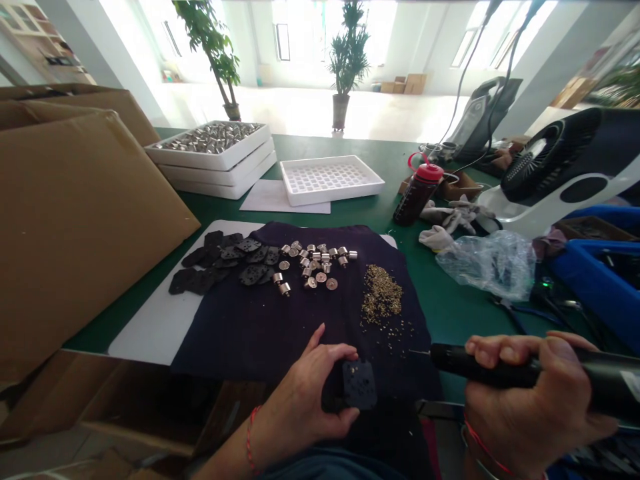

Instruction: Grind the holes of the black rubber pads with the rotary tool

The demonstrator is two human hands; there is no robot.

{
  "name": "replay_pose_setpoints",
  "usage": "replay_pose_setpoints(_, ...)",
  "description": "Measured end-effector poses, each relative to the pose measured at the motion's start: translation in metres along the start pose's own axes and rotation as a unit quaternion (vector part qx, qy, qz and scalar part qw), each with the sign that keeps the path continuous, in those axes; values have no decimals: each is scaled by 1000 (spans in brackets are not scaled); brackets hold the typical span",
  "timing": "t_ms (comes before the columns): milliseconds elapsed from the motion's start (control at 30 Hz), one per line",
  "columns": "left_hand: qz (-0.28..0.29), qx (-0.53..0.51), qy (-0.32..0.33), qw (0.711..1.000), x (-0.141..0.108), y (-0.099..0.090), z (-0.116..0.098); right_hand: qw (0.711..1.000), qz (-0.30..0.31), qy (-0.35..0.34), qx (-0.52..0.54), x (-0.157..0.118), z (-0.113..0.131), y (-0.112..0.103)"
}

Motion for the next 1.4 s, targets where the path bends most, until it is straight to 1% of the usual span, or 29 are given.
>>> replay_pose_setpoints(167,-3,-10,-6,1000,-1,1,2,1000,-3,4,-5,-3,12,0)
replay_pose_setpoints(233,-6,-16,-6,1000,-1,1,3,1000,7,28,-9,-5,14,1)
replay_pose_setpoints(300,-7,-25,-4,1000,0,2,3,997,40,66,6,-9,13,5)
replay_pose_setpoints(433,-2,-38,-7,999,1,3,3,981,150,112,55,-24,11,23)
replay_pose_setpoints(500,0,-43,-12,999,1,4,4,969,193,137,68,-35,11,34)
replay_pose_setpoints(567,5,-44,-23,999,1,5,5,960,213,163,79,-46,10,41)
replay_pose_setpoints(700,9,-41,-39,998,1,7,8,957,207,188,70,-57,6,48)
replay_pose_setpoints(1033,-4,-50,-13,999,1,5,6,963,204,168,50,-56,2,51)
replay_pose_setpoints(1200,-1,-53,-19,998,2,5,5,964,196,175,49,-59,5,52)
replay_pose_setpoints(1300,0,-50,-23,998,2,6,6,967,208,139,54,-63,13,54)
replay_pose_setpoints(1400,-3,-45,-13,999,1,7,8,962,248,88,70,-71,23,55)
Point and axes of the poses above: each hand's wrist, its own x-axis towards the middle knuckle, its own y-axis out of the palm, z = x × y, the point moved 7 cm from there along x, towards the middle knuckle, and after that the axes turned 13 degrees about -x, right-handed, at the moved point
